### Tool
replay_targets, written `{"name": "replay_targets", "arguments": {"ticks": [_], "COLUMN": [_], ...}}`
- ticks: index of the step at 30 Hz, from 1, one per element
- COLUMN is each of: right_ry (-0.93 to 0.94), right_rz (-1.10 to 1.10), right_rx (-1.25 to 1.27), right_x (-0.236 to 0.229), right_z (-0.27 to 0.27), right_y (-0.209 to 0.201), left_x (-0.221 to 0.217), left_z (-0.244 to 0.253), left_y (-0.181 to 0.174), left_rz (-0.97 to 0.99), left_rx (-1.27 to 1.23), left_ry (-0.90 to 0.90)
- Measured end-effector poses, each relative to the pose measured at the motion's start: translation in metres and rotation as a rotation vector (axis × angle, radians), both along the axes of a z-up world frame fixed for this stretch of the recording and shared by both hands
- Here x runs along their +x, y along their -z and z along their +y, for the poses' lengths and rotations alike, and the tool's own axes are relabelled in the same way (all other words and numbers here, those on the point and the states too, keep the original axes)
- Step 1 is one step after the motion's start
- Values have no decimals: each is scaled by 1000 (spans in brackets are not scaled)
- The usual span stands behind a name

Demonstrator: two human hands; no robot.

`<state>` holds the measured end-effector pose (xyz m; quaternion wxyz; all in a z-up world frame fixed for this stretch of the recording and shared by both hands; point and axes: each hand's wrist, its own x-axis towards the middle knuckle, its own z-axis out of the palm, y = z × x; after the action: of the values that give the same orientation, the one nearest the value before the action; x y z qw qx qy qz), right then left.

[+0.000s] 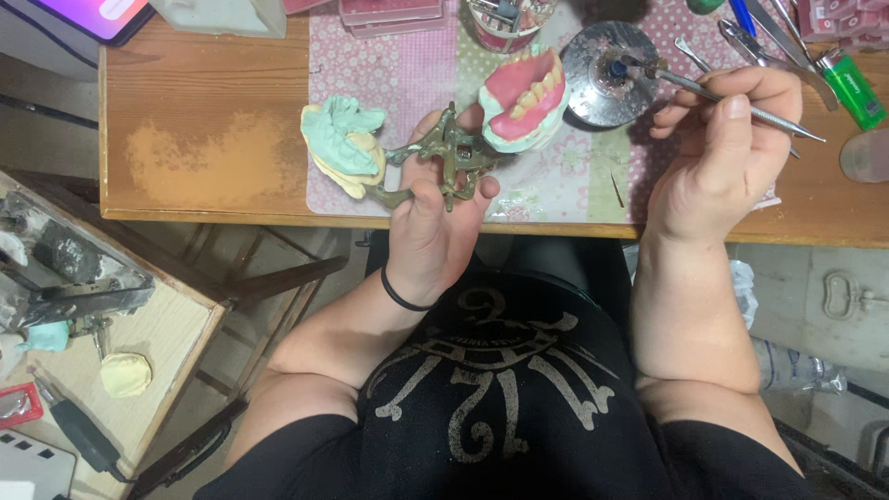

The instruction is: The person works on a dental mold, using a metal tool to scrape and shape the material. They then apply a pink liquid from a bottle onto the mold and continue to refine the surface with the tool.

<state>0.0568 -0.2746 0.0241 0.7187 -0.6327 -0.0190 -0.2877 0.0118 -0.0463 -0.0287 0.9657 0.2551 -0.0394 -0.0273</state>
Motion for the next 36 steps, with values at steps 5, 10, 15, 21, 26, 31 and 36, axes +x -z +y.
{"name": "replay_targets", "arguments": {"ticks": [5, 10, 15, 21, 26, 31, 36], "right_ry": [-3, -6, 3, 6, 18, 38, -47], "right_rz": [-8, -10, -2, -17, -17, -30, -239], "right_rx": [11, 16, 1, -18, -30, -2, -148], "right_x": [1, -1, -1, -1, -1, -1, -16], "right_z": [0, 2, 2, 3, 4, 7, 16], "right_y": [2, 0, -1, -1, -1, -4, -26], "left_x": [-4, -4, -3, -4, -2, 1, 0], "left_z": [-1, 0, 0, 0, 0, -1, 0], "left_y": [-5, -6, -2, -2, -7, 1, 2], "left_rz": [23, 20, 24, 16, 31, 7, -7], "left_rx": [43, 44, 34, 21, 41, 18, 21], "left_ry": [-31, -13, -9, -14, -4, -8, -4]}}
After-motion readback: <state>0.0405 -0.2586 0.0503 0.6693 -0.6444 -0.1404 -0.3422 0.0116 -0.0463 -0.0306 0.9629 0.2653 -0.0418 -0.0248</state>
